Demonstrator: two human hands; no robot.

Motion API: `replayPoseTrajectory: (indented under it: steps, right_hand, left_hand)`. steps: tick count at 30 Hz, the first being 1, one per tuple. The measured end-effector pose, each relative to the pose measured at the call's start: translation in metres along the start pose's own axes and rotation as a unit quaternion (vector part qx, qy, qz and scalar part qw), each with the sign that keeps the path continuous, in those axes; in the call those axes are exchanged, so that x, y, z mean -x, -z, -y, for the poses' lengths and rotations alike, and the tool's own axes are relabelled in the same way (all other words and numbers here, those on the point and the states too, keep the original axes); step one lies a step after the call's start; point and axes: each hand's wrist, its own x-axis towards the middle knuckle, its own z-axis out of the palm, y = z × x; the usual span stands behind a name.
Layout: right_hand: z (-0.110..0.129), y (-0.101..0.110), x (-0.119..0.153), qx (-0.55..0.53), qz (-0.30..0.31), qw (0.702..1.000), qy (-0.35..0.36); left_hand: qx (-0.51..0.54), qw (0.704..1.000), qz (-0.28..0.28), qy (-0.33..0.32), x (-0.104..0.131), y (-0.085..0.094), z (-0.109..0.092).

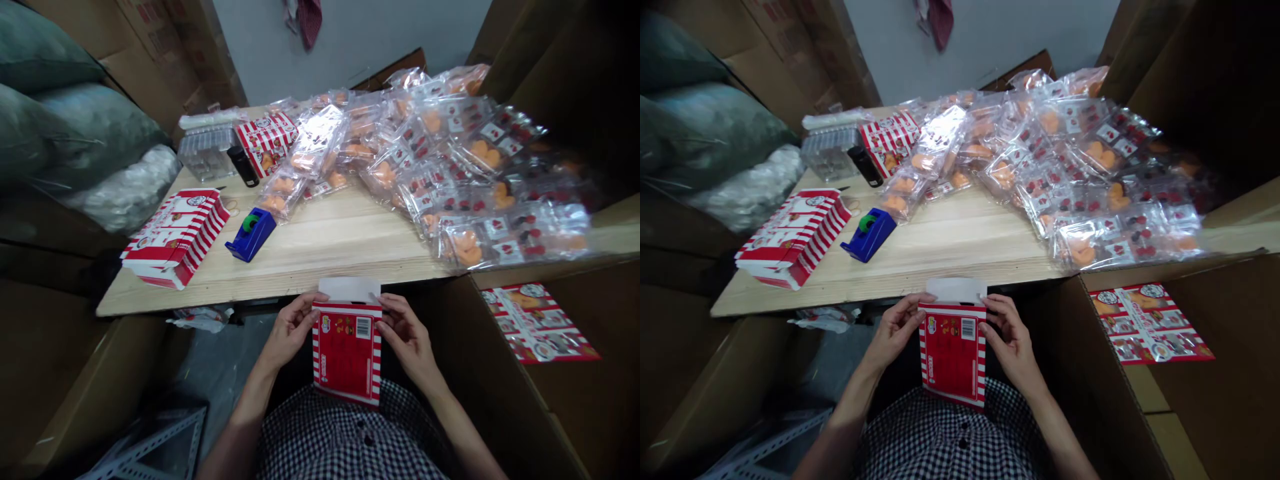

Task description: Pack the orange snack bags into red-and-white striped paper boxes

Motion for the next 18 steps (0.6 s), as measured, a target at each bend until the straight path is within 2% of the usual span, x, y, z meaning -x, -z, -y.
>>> replayPoseTrajectory:
  steps: [4, 9, 13, 16, 18]
  right_hand:
    - [0.006, 0.007, -0.013, -0.025, 0.024, 0.998, -0.059]
    - [-0.003, 0.014, -0.024, -0.056, 0.034, 0.991, -0.115]
    - [-0.011, 0.011, -0.028, -0.096, 0.000, 0.981, -0.170]
    - [-0.012, 0.000, -0.026, -0.106, -0.039, 0.981, -0.158]
    - [-0.009, -0.008, -0.023, -0.115, -0.068, 0.981, -0.143]
  left_hand:
    - [0.007, 0.999, 0.033, 0.001, -0.004, 0.002, -0.003]
    - [-0.021, 0.998, 0.051, -0.013, -0.011, -0.005, 0.003]
    - [-0.008, 1.000, 0.002, -0.023, -0.016, -0.014, 0.013]
    - [0.039, 0.996, -0.073, -0.013, -0.015, -0.024, 0.018]
    - [0.113, 0.987, -0.118, -0.007, -0.015, -0.032, 0.018]
